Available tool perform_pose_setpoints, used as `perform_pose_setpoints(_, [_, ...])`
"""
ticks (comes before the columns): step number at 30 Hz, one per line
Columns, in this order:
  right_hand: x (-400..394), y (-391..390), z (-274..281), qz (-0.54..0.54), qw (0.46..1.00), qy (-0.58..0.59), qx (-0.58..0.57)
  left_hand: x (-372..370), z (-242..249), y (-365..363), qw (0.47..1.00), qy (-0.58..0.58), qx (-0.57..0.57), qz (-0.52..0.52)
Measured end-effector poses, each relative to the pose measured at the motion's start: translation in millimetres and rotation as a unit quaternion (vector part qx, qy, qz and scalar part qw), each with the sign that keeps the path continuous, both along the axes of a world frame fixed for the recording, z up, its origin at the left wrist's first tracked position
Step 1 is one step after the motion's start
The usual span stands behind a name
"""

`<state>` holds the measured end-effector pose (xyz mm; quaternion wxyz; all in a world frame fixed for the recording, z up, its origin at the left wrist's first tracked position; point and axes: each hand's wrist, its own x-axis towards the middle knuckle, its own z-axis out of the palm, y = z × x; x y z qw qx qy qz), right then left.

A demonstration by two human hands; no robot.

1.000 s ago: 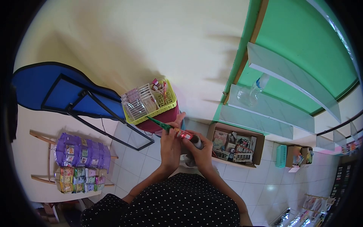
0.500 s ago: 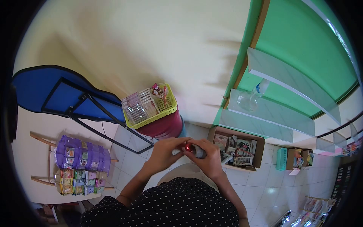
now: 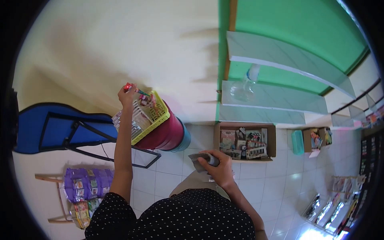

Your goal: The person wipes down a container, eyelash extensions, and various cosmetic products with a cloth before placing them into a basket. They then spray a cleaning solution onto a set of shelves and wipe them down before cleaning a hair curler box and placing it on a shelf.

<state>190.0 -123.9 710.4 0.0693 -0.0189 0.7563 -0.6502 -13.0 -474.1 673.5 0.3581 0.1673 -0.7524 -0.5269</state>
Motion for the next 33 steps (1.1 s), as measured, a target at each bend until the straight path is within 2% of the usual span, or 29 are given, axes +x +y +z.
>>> perform_pose_setpoints(2, [4,7,-1,-0.007,0.999,-0.042,-0.002,-19,-44,-31,0.989,-0.129,-0.075,0.004])
perform_pose_setpoints(3, [6,10,-2,-0.019,0.999,-0.051,-0.003,-33,-85,-64,0.982,-0.164,-0.086,-0.041])
perform_pose_setpoints(4, [7,14,-4,-0.029,0.998,-0.056,0.000,-28,-78,-51,0.980,-0.170,-0.089,-0.053])
perform_pose_setpoints(6, [9,22,-9,-0.049,0.996,-0.068,-0.001,1,-43,-21,0.929,-0.253,-0.270,0.027])
perform_pose_setpoints(9, [13,34,-22,-0.087,0.996,-0.033,0.003,9,-37,-10,0.894,-0.315,-0.319,0.010])
perform_pose_setpoints(11, [15,42,-25,-0.098,0.990,-0.094,-0.029,16,-26,0,0.875,-0.319,-0.363,0.027])
perform_pose_setpoints(13, [17,50,-29,-0.109,0.988,-0.104,-0.041,23,-18,12,0.854,-0.319,-0.407,0.043])
perform_pose_setpoints(15, [22,59,-36,-0.128,0.984,-0.116,-0.052,35,-16,29,0.877,-0.131,-0.454,0.091])
perform_pose_setpoints(16, [25,62,-43,-0.140,0.981,-0.115,-0.062,43,-15,47,0.874,-0.131,-0.461,0.075])
perform_pose_setpoints(18, [33,70,-59,-0.178,0.973,-0.125,-0.075,62,-19,95,0.869,-0.033,-0.494,-0.011])
perform_pose_setpoints(20, [42,78,-82,-0.158,0.967,-0.187,-0.068,80,-43,143,0.840,-0.036,-0.516,-0.161])
perform_pose_setpoints(22, [57,79,-118,-0.192,0.952,-0.230,-0.069,94,-72,197,0.782,-0.069,-0.505,-0.359])
perform_pose_setpoints(25, [89,69,-179,-0.235,0.923,-0.297,-0.072,109,-137,266,0.652,-0.073,-0.515,-0.552])
perform_pose_setpoints(27, [111,59,-212,-0.263,0.903,-0.332,-0.079,114,-179,305,0.598,-0.086,-0.512,-0.610])
perform_pose_setpoints(29, [132,47,-238,-0.278,0.874,-0.398,-0.009,115,-225,339,0.499,-0.146,-0.554,-0.651])
perform_pose_setpoints(30, [142,40,-250,-0.285,0.868,-0.407,-0.014,114,-251,353,0.489,-0.148,-0.552,-0.659])
perform_pose_setpoints(32, [162,23,-275,-0.339,0.794,-0.501,-0.067,112,-310,375,0.447,-0.196,-0.569,-0.662])
perform_pose_setpoints(33, [174,10,-290,-0.336,0.789,-0.509,-0.071,113,-341,382,0.440,-0.205,-0.567,-0.665])
